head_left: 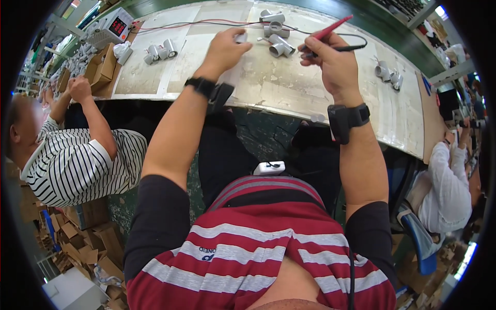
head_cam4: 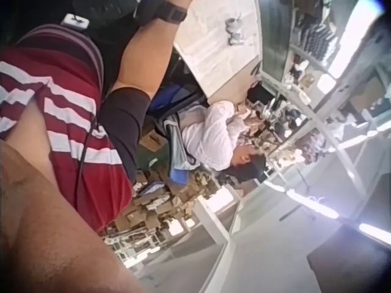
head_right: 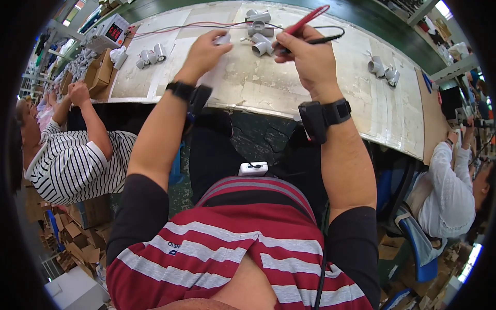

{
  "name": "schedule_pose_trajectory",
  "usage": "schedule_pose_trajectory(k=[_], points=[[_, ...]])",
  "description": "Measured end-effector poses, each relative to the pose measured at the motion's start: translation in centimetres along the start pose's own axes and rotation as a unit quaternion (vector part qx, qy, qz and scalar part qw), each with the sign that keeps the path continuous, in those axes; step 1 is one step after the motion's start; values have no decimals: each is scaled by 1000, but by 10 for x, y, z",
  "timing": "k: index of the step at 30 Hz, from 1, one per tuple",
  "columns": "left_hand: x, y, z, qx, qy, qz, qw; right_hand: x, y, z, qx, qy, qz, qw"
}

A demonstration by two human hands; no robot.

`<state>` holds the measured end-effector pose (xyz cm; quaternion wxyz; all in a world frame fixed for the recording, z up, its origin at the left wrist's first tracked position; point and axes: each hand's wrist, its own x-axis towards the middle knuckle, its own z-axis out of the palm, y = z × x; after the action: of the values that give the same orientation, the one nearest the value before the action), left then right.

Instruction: The person tests plastic light fixtures by touching a multimeter probe to the internal components of each one before placing them in a pile. After testing several fixtures, the person gathers them by hand and moves the pile to a different area on the table.

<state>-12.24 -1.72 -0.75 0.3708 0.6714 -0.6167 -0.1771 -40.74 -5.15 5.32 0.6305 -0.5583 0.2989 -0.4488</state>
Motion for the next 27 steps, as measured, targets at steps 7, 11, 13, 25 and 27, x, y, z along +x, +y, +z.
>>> schedule_pose_trajectory(k=[7, 11, 13, 25, 27], points=[[-191, 27, -5, -595, 50, -136, 791, 2, 8, 48, 33, -47, 16, 998], [-229, 18, 10, -666, 77, -155, 725, -19, 50, 79, -40, -155, -5, 987], [-234, 14, 12, -676, 81, -160, 714, -28, 70, 92, -44, -163, 19, 985], [-233, -5, 8, -748, 75, -151, 642, -29, 105, 120, -78, -181, 74, 978], [-233, -8, 10, -764, 85, -161, 619, -29, 106, 122, -87, -181, 78, 976]])
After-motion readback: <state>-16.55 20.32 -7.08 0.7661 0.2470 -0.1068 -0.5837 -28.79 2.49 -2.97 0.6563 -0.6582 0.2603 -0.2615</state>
